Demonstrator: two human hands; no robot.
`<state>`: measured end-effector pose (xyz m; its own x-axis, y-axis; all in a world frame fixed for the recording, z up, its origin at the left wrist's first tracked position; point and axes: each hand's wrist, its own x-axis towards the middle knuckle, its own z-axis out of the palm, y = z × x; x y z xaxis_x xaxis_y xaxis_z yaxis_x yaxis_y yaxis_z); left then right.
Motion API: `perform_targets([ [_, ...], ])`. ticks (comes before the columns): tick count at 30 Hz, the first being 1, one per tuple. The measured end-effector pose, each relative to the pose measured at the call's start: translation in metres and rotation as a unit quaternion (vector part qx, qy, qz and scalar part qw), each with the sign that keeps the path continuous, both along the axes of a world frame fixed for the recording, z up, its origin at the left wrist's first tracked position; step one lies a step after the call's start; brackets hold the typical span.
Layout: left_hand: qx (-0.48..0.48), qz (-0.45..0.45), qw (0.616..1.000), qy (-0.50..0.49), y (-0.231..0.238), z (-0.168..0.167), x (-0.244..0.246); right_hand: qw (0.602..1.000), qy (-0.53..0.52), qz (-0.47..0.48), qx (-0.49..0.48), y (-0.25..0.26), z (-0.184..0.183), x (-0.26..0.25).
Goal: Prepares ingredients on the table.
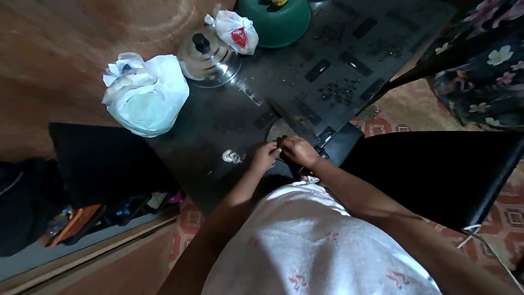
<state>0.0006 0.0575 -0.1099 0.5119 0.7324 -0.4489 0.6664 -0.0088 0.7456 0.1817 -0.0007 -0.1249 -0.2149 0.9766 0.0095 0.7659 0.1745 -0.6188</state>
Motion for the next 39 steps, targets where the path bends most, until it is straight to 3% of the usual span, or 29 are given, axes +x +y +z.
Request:
perform_targets([
  [4,-0.131,0.122,0.977,-0.114,-0.006,0.002,-0.001,0.999,0.019,-0.019,0.036,-0.005,0.006,0.000],
  [8,-0.235,0.233,0.919,-0.214,-0.013,0.008,-0.005,0.995,0.041,-0.025,0.082,-0.008,0.006,-0.004],
  [13,-0.288,0.316,0.859,-0.280,-0.014,0.016,-0.009,0.991,0.095,-0.012,0.095,-0.010,0.012,-0.011],
  [15,-0.284,0.317,0.862,-0.276,-0.013,0.019,-0.011,0.988,0.111,-0.008,0.105,-0.012,0.012,-0.013],
  [21,-0.193,0.212,0.934,-0.213,-0.012,0.027,-0.014,0.989,0.119,0.007,0.086,-0.011,0.013,-0.012],
  [28,-0.252,0.288,0.894,-0.233,-0.014,0.030,-0.018,0.988,0.118,0.012,0.099,-0.010,0.015,-0.016],
  [35,-0.248,0.302,0.890,-0.237,-0.019,0.029,-0.020,0.984,0.163,-0.017,0.075,-0.014,0.012,-0.016],
  [39,-0.207,0.289,0.905,-0.233,-0.021,0.027,-0.017,0.970,0.226,-0.082,-0.032,-0.013,0.020,-0.015],
])
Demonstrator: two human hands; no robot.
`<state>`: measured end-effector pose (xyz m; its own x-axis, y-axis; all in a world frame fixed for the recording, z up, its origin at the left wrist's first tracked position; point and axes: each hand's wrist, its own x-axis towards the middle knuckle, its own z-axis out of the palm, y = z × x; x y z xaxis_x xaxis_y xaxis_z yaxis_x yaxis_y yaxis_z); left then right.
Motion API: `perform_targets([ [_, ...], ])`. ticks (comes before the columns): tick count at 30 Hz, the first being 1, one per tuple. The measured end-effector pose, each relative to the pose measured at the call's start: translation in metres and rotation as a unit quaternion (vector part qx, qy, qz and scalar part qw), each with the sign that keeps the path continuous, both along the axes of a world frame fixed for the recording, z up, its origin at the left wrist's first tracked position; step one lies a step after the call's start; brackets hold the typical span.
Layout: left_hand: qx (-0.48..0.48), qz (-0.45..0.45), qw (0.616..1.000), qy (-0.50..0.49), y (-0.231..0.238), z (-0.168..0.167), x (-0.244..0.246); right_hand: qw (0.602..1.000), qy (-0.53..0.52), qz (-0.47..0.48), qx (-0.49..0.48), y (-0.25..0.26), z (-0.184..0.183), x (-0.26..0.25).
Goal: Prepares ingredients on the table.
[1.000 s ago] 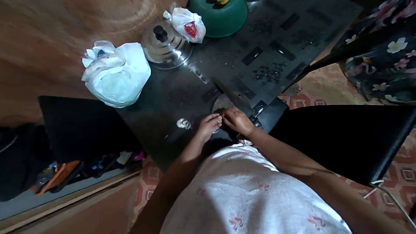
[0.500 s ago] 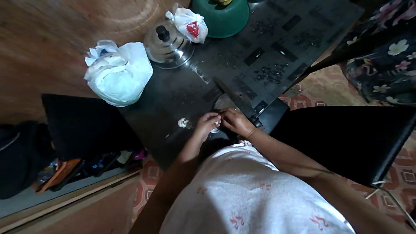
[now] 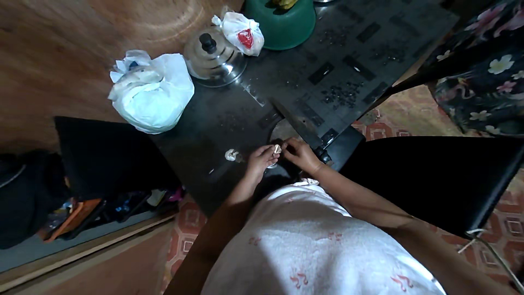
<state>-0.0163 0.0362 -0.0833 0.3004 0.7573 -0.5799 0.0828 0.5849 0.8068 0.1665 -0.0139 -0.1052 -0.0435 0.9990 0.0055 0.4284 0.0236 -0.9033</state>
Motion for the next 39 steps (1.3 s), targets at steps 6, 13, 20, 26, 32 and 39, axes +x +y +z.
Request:
perform_targets([
  [6,0.058,0.001,0.998,-0.032,-0.008,-0.002,0.005,0.985,0.123,-0.078,-0.088,0.004,0.011,-0.003],
  [13,0.080,-0.023,0.996,-0.034,-0.011,-0.001,0.002,0.983,0.137,-0.051,-0.114,0.007,0.017,0.001],
  [20,0.149,-0.131,0.978,0.066,-0.005,0.003,-0.007,0.988,0.059,-0.024,-0.141,0.007,0.021,-0.001],
  [26,0.216,-0.123,0.959,0.134,-0.009,0.002,-0.006,0.986,0.082,-0.022,-0.142,0.006,0.013,-0.004],
  [32,0.136,-0.003,0.990,0.037,-0.006,0.002,-0.010,0.980,0.114,-0.057,-0.153,0.003,0.005,-0.002],
  [39,0.101,0.032,0.993,0.044,0.007,0.000,-0.039,0.969,0.025,-0.042,-0.243,0.007,0.004,-0.017],
])
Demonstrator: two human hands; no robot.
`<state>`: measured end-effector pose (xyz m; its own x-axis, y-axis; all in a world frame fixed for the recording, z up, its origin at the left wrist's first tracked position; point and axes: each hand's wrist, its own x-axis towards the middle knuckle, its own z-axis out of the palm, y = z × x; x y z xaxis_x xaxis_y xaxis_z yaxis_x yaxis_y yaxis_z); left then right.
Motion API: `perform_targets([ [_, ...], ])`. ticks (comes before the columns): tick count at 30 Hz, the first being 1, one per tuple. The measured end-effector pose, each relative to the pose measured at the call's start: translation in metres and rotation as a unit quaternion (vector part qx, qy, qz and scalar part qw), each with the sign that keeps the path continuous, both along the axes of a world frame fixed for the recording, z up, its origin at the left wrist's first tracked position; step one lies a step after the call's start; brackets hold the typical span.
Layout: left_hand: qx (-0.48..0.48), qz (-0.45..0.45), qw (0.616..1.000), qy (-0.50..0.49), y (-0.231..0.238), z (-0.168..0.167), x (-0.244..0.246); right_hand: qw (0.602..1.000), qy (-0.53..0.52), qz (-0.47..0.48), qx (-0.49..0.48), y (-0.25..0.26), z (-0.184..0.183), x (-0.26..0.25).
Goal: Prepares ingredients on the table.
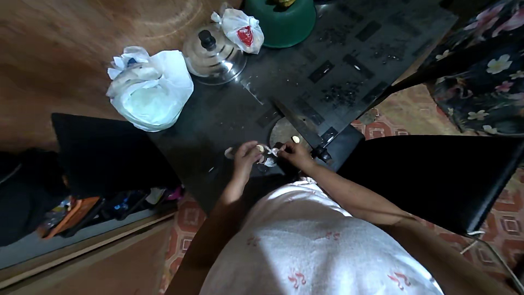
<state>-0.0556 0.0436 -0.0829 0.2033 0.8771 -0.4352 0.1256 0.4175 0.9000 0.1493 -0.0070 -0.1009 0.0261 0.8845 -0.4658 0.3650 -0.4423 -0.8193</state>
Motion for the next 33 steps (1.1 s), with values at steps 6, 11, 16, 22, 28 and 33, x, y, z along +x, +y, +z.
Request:
perform_targets([
  [6,0.021,-0.019,0.990,0.138,0.006,-0.004,-0.028,0.992,-0.030,0.114,-0.049,0.007,0.005,-0.014],
  [11,0.082,-0.095,0.964,0.234,0.007,0.001,-0.006,0.972,-0.218,0.061,0.069,-0.010,0.015,0.031],
  [16,0.084,-0.227,0.937,0.250,0.018,-0.006,0.070,0.946,-0.308,-0.002,-0.104,-0.033,0.007,0.073],
  [22,0.097,-0.246,0.909,0.323,0.027,-0.039,0.123,0.951,-0.270,0.015,-0.150,-0.039,0.017,0.071],
  [28,0.135,-0.245,0.890,0.360,0.015,-0.030,0.131,0.979,-0.157,-0.050,-0.124,-0.066,0.015,0.081],
  [33,0.181,-0.271,0.855,0.402,0.006,-0.036,0.138,0.986,-0.144,-0.036,-0.072,-0.084,-0.004,0.077],
])
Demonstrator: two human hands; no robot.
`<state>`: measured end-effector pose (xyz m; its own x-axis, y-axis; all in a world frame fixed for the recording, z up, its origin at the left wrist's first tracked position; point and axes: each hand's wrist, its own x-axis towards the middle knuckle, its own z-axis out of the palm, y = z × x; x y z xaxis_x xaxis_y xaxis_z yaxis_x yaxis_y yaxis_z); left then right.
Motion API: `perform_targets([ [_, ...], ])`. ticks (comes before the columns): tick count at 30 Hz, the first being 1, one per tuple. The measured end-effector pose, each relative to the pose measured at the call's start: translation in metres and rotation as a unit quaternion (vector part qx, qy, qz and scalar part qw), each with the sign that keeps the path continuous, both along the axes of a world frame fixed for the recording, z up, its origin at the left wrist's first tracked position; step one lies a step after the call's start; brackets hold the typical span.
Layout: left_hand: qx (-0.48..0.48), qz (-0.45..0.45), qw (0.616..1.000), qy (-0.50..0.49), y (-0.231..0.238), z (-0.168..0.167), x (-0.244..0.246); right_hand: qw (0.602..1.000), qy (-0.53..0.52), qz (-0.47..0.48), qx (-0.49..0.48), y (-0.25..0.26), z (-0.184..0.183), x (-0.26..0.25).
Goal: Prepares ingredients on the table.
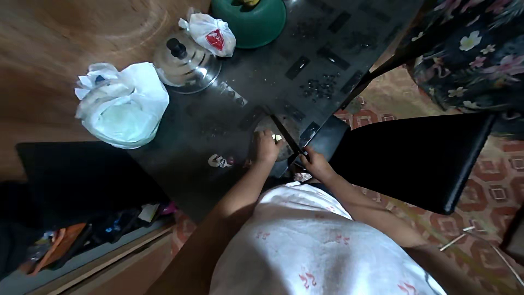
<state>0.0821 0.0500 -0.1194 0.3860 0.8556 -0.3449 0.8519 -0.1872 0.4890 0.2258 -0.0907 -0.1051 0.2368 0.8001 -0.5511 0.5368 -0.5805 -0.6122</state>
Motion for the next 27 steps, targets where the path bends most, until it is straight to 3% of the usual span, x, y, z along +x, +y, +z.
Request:
perform_targets([
  [7,0.023,-0.093,0.995,-0.024,0.003,-0.006,-0.012,0.997,0.017,0.071,0.009,-0.013,0.000,0.002],
  [20,0.060,-0.077,0.993,-0.067,-0.002,-0.015,-0.023,0.997,0.045,0.061,0.022,-0.011,-0.001,0.000],
  [27,0.064,-0.115,0.988,-0.086,0.002,-0.013,-0.035,0.997,0.025,0.071,0.014,-0.013,0.003,-0.001],
])
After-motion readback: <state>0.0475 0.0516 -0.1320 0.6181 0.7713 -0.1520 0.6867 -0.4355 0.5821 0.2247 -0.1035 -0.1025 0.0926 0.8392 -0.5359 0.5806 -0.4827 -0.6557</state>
